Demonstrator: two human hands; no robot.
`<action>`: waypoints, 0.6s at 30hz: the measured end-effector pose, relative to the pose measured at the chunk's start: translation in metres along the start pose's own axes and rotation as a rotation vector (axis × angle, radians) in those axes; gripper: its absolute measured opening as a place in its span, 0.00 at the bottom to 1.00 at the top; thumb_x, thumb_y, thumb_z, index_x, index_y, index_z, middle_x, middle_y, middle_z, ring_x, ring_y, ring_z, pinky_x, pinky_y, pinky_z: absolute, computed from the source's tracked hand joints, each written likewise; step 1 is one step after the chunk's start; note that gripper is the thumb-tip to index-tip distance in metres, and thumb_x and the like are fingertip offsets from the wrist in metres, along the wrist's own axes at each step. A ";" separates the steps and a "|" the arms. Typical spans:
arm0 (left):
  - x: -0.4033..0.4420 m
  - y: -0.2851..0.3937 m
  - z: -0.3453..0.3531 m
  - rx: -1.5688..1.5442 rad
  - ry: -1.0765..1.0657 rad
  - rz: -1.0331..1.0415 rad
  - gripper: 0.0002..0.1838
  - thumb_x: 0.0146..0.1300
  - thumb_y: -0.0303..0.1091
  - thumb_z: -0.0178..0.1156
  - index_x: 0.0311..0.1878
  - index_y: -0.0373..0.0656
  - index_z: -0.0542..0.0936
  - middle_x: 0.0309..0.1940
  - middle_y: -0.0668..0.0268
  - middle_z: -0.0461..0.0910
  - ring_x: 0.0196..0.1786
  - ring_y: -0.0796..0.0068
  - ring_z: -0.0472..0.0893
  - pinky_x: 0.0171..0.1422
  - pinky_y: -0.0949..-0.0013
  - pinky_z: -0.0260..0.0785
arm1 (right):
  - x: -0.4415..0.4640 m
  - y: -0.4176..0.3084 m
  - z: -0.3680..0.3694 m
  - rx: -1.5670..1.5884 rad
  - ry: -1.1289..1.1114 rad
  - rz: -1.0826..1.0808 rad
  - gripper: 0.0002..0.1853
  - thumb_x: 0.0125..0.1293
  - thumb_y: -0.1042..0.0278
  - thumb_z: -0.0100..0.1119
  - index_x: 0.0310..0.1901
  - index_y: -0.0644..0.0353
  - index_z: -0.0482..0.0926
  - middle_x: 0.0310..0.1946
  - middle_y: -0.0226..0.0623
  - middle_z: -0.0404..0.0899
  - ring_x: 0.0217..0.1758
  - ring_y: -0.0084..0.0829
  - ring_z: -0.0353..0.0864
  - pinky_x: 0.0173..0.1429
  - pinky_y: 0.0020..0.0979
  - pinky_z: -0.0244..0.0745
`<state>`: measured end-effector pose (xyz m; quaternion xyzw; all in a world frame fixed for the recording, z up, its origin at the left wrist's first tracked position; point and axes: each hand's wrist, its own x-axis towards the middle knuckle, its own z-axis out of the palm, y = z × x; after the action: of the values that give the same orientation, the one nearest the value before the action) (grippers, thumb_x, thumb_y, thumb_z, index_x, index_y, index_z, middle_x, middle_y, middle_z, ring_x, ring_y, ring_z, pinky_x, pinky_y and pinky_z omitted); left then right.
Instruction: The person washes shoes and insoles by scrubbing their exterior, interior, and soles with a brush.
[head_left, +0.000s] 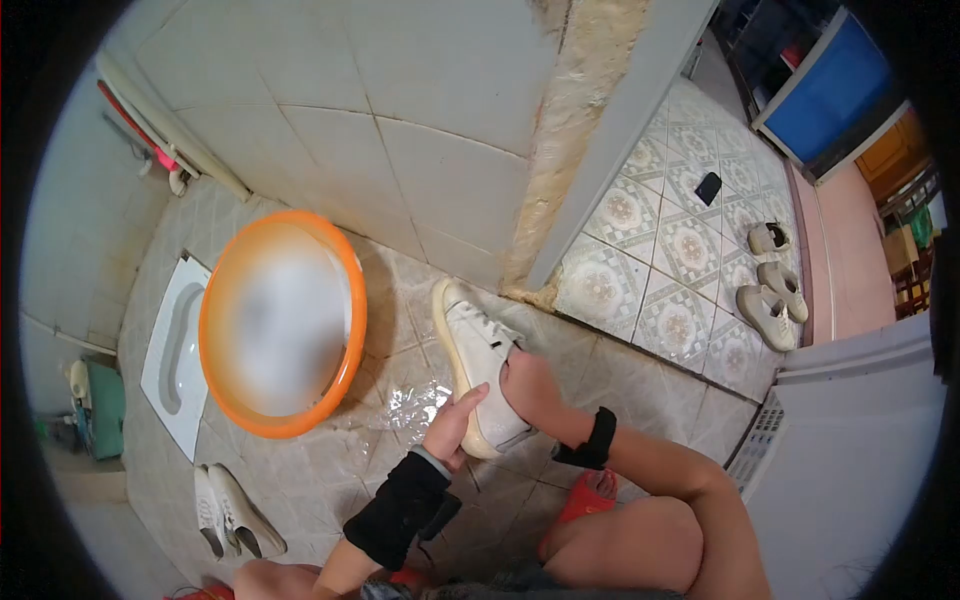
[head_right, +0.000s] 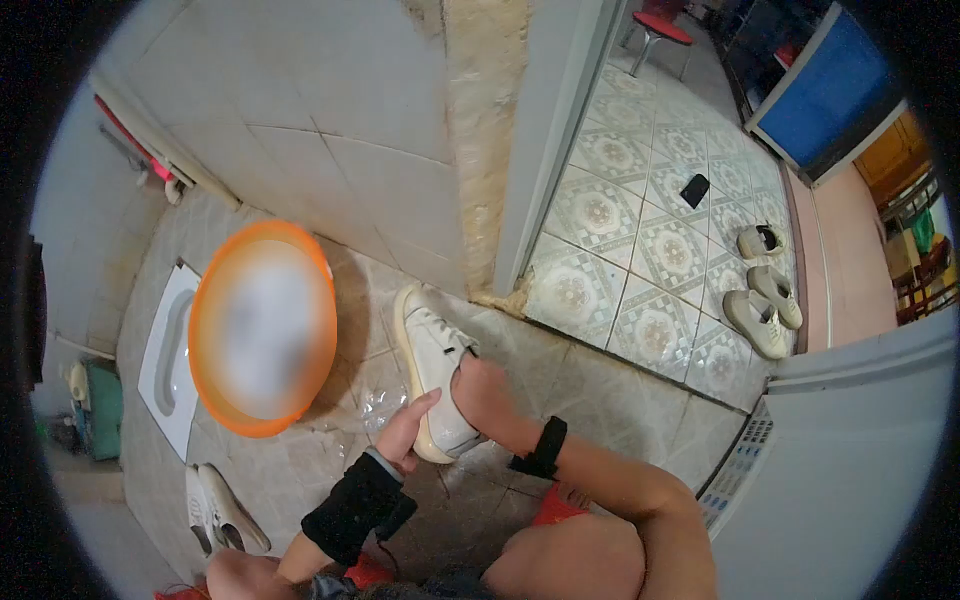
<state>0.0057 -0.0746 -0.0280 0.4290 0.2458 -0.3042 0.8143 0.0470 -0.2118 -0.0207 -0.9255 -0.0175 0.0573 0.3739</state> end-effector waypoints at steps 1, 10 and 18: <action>-0.003 0.001 -0.001 -0.052 -0.018 -0.043 0.27 0.59 0.43 0.57 0.57 0.36 0.65 0.47 0.61 0.74 0.46 0.71 0.76 0.50 0.69 0.69 | 0.004 -0.001 -0.002 -0.020 0.000 -0.034 0.10 0.57 0.68 0.47 0.25 0.67 0.70 0.21 0.58 0.73 0.27 0.55 0.74 0.33 0.48 0.68; -0.017 0.046 -0.012 -0.177 -0.010 0.127 0.28 0.64 0.50 0.48 0.57 0.36 0.65 0.51 0.60 0.73 0.51 0.69 0.74 0.56 0.67 0.66 | -0.026 0.000 -0.020 0.338 -0.290 -0.116 0.19 0.64 0.62 0.44 0.56 0.54 0.68 0.24 0.52 0.74 0.26 0.47 0.75 0.32 0.39 0.67; -0.025 0.034 -0.007 0.177 0.030 -0.026 0.28 0.62 0.50 0.51 0.57 0.35 0.67 0.47 0.62 0.75 0.48 0.75 0.75 0.53 0.70 0.66 | -0.023 0.001 -0.005 0.242 -0.311 -0.092 0.20 0.63 0.65 0.45 0.57 0.55 0.66 0.25 0.53 0.75 0.28 0.51 0.75 0.33 0.43 0.68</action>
<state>0.0111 -0.0465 0.0033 0.5004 0.2356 -0.3289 0.7655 0.0244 -0.2184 -0.0156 -0.8522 -0.1103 0.1839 0.4773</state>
